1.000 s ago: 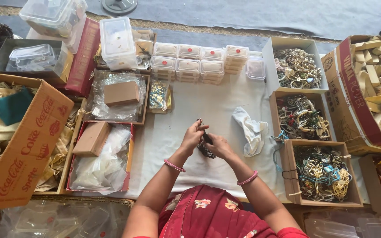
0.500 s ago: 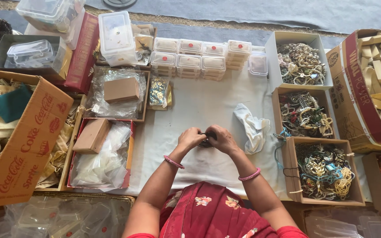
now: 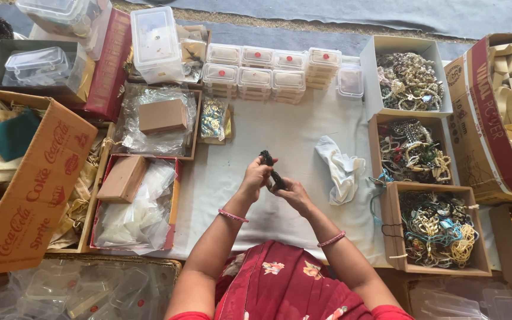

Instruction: The person cleans a turquoise beaded necklace with a white cloth, then places it into a small plastic container. They then clean a black beaded necklace with the same cloth and place it into a plastic bag.

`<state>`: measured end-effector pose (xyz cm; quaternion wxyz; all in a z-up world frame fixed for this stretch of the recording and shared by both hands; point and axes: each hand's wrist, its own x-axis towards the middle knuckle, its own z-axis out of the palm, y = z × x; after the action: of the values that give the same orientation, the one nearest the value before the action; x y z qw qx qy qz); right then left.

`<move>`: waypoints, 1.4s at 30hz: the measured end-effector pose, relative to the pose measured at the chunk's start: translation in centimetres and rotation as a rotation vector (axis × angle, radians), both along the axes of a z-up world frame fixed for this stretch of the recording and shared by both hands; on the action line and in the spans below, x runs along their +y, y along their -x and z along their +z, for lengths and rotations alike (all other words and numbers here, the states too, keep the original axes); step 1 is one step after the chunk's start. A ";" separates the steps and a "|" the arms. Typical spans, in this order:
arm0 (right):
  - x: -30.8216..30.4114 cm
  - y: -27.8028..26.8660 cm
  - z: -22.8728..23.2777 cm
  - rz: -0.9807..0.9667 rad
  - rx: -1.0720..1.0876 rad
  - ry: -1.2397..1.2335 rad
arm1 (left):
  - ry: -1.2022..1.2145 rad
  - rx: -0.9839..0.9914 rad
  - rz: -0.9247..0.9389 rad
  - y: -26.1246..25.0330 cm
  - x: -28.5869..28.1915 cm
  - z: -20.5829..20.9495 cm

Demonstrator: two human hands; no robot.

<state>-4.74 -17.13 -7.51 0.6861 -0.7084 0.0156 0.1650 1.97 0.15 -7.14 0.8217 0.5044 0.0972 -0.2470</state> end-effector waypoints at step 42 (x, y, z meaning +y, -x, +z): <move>0.2 -0.4 -4.9 -0.428 0.185 -0.561 | -0.931 -0.346 -0.270 3.5 0.4 3.7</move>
<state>-4.37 -16.93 -12.39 0.8684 -0.4554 0.1795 0.0790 -1.54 0.58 -3.41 0.4747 0.8584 -0.0064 -0.1946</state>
